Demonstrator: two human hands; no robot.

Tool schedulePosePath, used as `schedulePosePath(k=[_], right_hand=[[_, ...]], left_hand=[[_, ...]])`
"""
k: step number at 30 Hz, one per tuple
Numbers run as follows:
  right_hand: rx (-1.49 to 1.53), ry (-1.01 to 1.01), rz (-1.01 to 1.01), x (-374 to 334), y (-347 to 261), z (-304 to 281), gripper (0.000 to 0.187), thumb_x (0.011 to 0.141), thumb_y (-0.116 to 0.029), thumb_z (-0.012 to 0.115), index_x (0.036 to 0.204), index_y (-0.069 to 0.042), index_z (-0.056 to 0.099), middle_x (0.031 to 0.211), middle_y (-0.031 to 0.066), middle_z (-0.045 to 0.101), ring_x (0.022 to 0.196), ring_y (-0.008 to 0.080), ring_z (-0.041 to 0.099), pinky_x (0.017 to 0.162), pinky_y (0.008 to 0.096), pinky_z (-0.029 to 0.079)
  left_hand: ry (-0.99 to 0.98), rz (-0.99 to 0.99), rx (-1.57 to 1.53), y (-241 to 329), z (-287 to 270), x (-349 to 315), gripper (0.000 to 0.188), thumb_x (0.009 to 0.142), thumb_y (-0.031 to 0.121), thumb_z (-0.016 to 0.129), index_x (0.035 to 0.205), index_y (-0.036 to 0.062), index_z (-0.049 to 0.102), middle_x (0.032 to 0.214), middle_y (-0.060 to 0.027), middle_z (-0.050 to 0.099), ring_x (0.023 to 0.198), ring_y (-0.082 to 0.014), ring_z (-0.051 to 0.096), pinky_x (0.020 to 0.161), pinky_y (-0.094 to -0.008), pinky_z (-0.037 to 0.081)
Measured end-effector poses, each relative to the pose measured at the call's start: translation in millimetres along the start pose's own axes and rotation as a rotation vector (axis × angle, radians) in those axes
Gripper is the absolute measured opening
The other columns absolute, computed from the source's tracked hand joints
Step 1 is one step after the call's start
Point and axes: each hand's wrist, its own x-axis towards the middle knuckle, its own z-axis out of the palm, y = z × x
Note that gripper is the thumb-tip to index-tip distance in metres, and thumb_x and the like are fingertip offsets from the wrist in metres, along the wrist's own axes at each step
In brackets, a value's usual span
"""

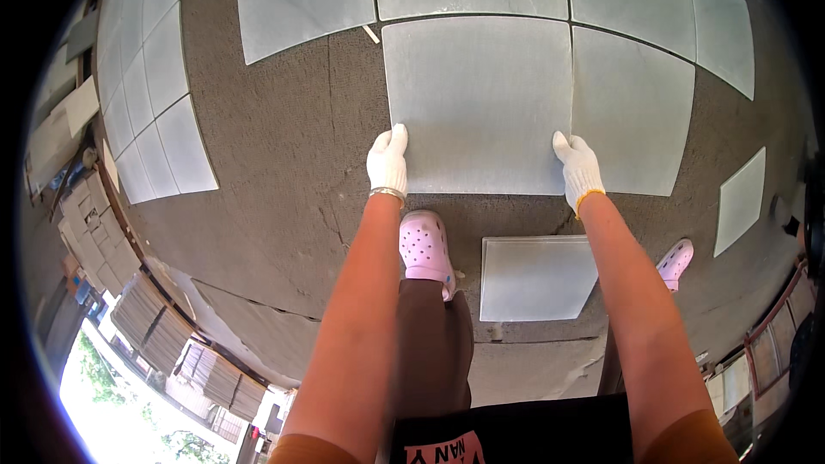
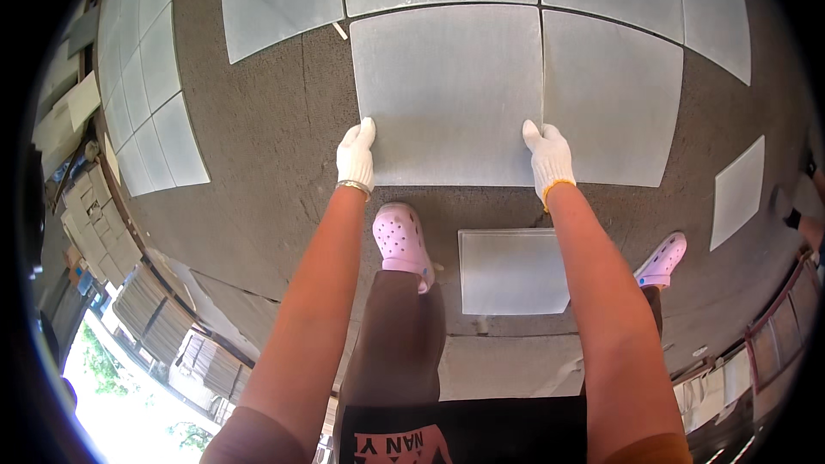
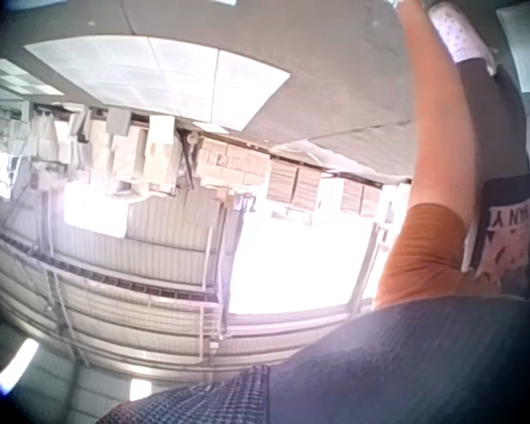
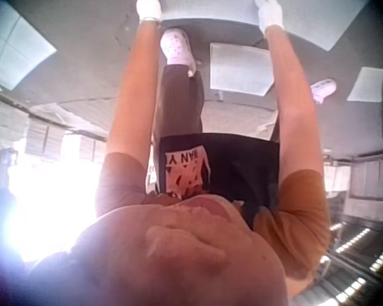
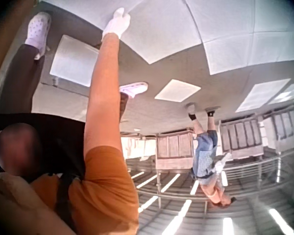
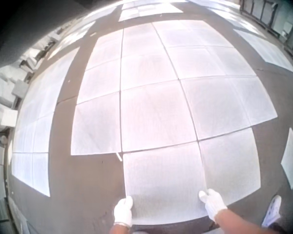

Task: The person places square tiles on the floor in a grid pattern, retrieves additional tiles from a stack, and continues arranging them. Another worker is also seen placing tiles nearby.

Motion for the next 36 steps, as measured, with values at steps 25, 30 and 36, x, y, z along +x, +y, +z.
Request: schedulePosePath(k=[25,30,36], right_hand=[[-0.544,0.110,-0.200,-3,-4,0,0.047,0.089,-0.038,0.059,0.103,0.007,0.059,0.096,0.0267,0.063,0.089,0.0354,0.060,0.082,0.0415,0.045],[-0.831,0.076,-0.302,-18,-11,-5,0.043,0.088,-0.033,0.058,0.108,0.006,0.059,0.106,0.0319,0.062,0.105,0.0459,0.057,0.087,0.0482,0.046],[-0.677,0.201,-0.635,-25,-21,-7,0.039,0.087,-0.024,0.061,0.119,-0.002,0.058,0.107,0.0213,0.066,0.101,0.0390,0.062,0.085,0.0433,0.048]], left_hand=[[-0.007,0.145,1.156,30,-6,-22,0.069,0.080,0.041,0.071,0.137,0.0160,0.044,0.120,-0.0224,0.056,0.102,-0.0403,0.062,0.085,-0.0472,0.052],[0.013,0.133,1.196,31,-6,-22,0.067,0.082,0.039,0.071,0.138,0.0166,0.043,0.120,-0.0225,0.056,0.102,-0.0398,0.063,0.085,-0.0466,0.053],[0.045,0.095,1.258,20,1,-30,0.073,0.087,0.044,0.064,0.148,0.0238,0.028,0.117,-0.0206,0.055,0.092,-0.0389,0.066,0.075,-0.0486,0.056]])
